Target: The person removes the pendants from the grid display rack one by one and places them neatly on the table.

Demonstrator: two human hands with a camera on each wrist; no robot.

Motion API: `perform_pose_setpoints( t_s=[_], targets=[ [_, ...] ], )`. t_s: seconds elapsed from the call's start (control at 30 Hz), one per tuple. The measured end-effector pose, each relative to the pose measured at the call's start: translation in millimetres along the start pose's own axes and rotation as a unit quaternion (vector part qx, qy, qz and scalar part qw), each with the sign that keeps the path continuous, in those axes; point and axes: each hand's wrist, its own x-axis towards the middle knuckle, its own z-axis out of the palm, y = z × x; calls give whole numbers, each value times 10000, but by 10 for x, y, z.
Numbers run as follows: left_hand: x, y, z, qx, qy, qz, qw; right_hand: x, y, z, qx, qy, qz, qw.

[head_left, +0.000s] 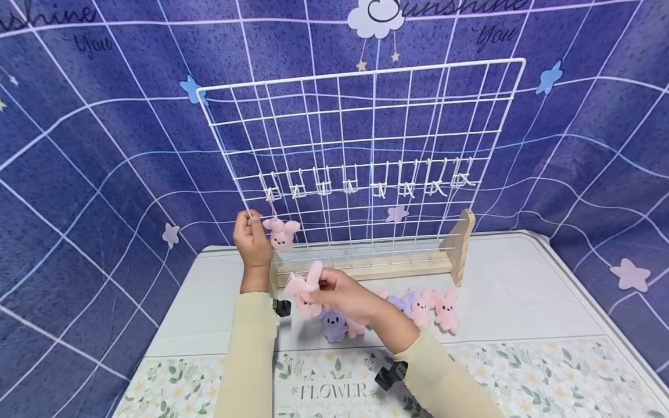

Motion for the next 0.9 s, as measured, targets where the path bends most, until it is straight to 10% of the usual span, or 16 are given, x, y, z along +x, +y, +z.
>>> perform_pose_setpoints(
  t_s=[0.27, 0.9],
  targets=[
    [-2, -19, -9, 127, 59, -23, 9999, 79, 171, 19, -2176, 389, -350, 9746],
    [11, -28, -16, 265, 30, 178, 9995, 168, 433, -70, -3104, 556, 497, 9477]
  ],
)
